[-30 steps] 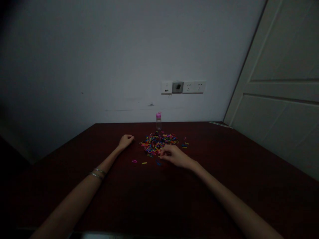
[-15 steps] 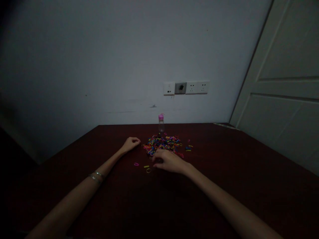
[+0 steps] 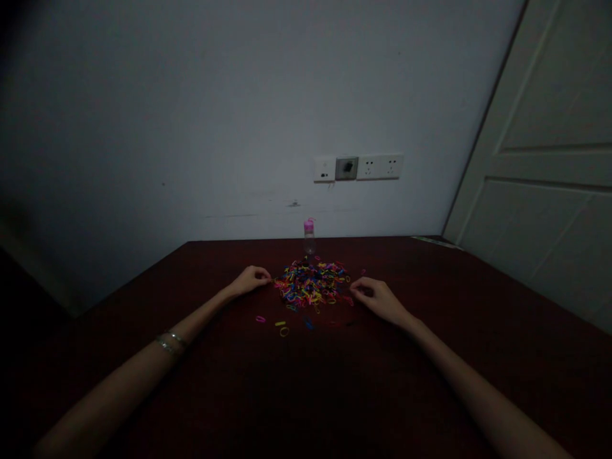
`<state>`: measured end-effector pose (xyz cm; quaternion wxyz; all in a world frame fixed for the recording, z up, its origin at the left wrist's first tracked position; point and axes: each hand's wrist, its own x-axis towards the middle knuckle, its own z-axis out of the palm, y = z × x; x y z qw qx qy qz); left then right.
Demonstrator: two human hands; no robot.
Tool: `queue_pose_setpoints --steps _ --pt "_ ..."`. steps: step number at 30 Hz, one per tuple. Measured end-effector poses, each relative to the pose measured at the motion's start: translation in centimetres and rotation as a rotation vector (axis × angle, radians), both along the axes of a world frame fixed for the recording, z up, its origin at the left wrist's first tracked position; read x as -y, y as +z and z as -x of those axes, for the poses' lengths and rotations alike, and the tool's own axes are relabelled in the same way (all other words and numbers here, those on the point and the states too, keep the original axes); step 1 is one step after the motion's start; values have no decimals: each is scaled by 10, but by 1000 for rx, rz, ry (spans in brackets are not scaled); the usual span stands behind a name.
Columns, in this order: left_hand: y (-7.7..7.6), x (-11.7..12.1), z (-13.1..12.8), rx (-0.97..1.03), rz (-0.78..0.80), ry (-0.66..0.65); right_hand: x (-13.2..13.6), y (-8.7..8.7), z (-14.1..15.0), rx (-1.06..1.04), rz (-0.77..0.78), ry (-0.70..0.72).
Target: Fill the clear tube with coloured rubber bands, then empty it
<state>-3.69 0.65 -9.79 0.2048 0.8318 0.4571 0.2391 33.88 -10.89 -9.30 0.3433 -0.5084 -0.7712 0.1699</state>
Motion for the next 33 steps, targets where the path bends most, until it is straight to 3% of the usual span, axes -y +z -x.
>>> queue_pose_setpoints --steps 4,9,16,22,27,33 --pt "-2 0 0 12 13 37 -1 -2 -6 -37 8 -62" --pt "2 4 -2 -15 -14 23 0 0 -5 -37 10 -67" --pt "3 4 -2 -75 -33 103 1 2 -1 -48 24 -63" --pt "31 22 -5 -3 -40 162 0 3 -1 -47 9 -47" --pt "51 69 -26 -5 21 -61 0 2 -1 -48 19 -43" --pt "46 107 -41 -132 129 -256 2 4 3 -51 54 -45"
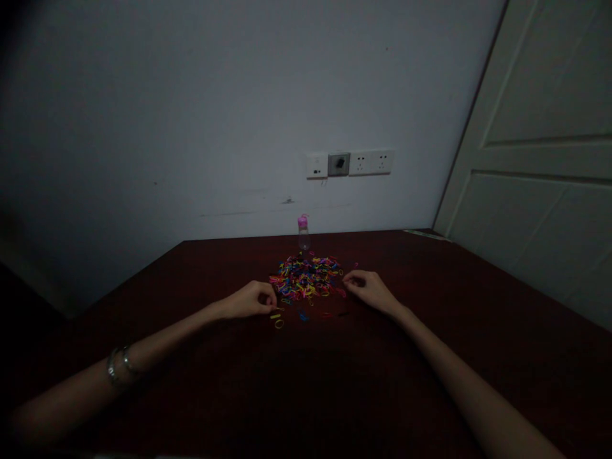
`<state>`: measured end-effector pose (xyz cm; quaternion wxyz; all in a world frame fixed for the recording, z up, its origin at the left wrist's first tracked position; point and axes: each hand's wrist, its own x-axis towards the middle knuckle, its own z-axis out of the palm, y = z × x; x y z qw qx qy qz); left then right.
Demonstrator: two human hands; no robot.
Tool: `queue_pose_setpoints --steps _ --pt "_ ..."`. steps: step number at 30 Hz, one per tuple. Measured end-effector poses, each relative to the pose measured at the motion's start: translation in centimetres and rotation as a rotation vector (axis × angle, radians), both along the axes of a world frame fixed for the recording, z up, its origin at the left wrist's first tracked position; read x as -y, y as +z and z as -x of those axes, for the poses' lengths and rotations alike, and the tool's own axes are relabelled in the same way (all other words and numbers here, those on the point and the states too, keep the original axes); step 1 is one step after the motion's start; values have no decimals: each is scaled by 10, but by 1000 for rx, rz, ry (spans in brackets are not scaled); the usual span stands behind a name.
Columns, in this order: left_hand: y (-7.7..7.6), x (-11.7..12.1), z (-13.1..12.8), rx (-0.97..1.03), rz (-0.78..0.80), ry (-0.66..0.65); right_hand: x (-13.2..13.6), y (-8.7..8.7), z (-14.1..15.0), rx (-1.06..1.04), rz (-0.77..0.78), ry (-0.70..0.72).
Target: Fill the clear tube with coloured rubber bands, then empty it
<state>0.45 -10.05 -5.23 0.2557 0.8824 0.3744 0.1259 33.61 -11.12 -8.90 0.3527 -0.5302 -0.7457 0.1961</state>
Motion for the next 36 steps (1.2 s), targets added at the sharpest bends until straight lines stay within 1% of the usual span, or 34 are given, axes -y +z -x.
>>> queue_pose_setpoints --steps 4,6,8,10,13,15,17,19,22,27,31,36 --pt "0 5 -1 -11 12 -66 1 2 3 -11 24 21" --pt "2 -1 1 22 42 -42 2 1 3 9 34 41" --pt "2 -14 5 92 72 39 1 0 2 35 39 67" --pt "-2 -34 11 189 74 153 0 -2 -1 58 42 85" --pt "-13 -69 24 287 26 328 -2 -5 -4 92 64 85" --pt "-22 -89 31 349 -3 416 -3 -5 -5 119 72 87" --pt "-29 -104 34 409 -13 496 -3 -6 -5 144 68 85" --pt "-35 -113 34 472 -10 556 -4 -6 -5 154 58 78" --pt "-41 -122 31 551 -15 609 -4 -7 -6 159 34 82" --pt "-47 -131 30 642 -26 657 -6 -9 -8 160 16 108" --pt "-48 -129 31 646 -12 640 -6 -10 -7 145 8 109" --pt "-47 -125 31 648 -33 630 -7 -11 -8 135 -2 114"
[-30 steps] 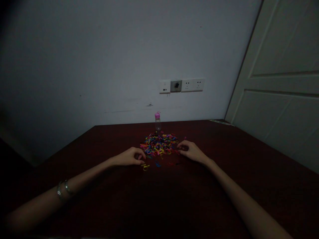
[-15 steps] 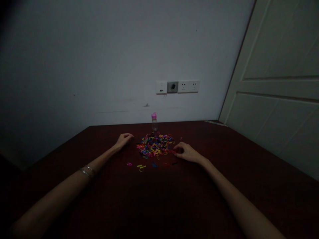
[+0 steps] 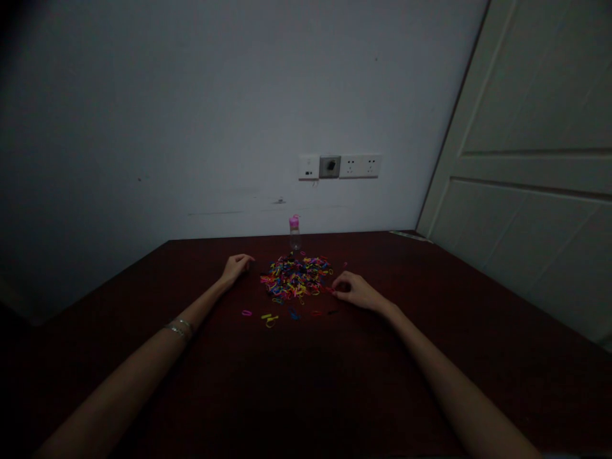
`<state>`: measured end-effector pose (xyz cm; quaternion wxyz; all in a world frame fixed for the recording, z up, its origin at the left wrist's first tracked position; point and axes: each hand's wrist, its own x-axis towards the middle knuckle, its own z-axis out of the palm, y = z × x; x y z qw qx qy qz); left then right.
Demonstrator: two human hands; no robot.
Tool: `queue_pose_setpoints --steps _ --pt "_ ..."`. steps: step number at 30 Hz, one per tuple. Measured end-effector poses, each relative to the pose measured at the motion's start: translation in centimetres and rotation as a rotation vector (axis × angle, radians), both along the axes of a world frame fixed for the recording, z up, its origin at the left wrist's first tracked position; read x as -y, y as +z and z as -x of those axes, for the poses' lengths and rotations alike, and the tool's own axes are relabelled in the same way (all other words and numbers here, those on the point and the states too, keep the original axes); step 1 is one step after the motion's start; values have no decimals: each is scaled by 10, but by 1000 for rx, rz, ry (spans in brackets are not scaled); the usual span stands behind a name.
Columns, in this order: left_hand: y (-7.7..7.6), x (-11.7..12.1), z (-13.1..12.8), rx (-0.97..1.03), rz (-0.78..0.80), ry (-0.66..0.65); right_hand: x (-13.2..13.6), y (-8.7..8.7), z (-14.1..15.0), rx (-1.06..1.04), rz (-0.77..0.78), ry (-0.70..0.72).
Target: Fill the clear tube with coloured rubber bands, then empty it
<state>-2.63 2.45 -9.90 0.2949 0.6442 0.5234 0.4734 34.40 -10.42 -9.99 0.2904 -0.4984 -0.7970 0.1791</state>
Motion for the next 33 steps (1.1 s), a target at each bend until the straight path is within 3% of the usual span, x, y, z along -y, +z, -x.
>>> queue_pose_setpoints --steps 15,27,33 --pt "-3 0 1 -2 -8 14 -4 0 -4 -25 57 12" --pt "-3 -2 1 6 16 -7 -2 0 -1 35 -15 -18" --pt "5 -8 -7 -7 60 12 -1 11 0 -151 -39 -50"
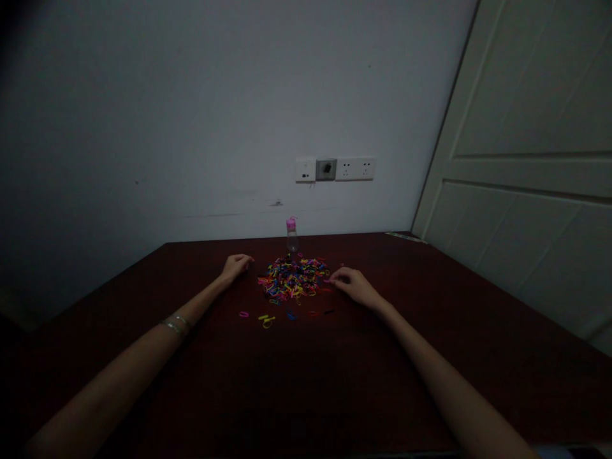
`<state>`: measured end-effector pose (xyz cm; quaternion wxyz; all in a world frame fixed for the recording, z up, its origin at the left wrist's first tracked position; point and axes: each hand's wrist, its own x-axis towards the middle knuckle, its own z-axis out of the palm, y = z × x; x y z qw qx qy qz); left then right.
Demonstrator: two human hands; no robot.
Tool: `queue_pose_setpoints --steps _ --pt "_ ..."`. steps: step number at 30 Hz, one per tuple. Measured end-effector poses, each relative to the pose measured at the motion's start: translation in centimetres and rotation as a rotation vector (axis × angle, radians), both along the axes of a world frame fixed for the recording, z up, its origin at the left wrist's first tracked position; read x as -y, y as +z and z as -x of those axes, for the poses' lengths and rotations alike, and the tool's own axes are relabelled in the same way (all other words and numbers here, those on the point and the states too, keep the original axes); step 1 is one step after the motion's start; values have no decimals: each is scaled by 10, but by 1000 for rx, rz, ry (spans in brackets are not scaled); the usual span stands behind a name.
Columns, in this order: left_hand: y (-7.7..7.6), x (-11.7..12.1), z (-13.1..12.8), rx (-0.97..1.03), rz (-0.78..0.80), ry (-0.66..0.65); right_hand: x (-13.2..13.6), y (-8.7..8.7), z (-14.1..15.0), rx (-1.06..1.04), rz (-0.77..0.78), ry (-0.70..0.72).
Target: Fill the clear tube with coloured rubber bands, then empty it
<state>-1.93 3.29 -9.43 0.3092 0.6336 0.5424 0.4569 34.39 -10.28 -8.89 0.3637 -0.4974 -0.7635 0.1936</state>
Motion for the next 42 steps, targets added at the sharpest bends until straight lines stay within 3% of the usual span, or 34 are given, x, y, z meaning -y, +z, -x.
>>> queue_pose_setpoints --steps 5,11,15,20,25,28,33,36,42 --pt "21 17 -43 -28 -87 -202 4 15 9 -191 19 -81" --pt "48 71 -114 -199 -180 -602 15 23 23 -271 47 -94" --pt "54 93 -138 -253 -249 -681 19 25 28 -281 37 -8" --pt "49 93 -141 -303 -296 -734 19 25 30 -226 12 -9" --pt "49 94 -134 -318 -251 -720 18 24 31 -209 6 8" --pt "54 93 -118 -334 -214 -721 14 23 20 -193 9 -50" --pt "69 90 -65 -450 -83 -717 0 14 -16 -42 -66 -145" --pt "74 93 -31 -510 -6 -682 -7 5 -34 62 0 -134" --pt "70 105 15 -545 124 -618 -14 -8 -39 239 19 -83"
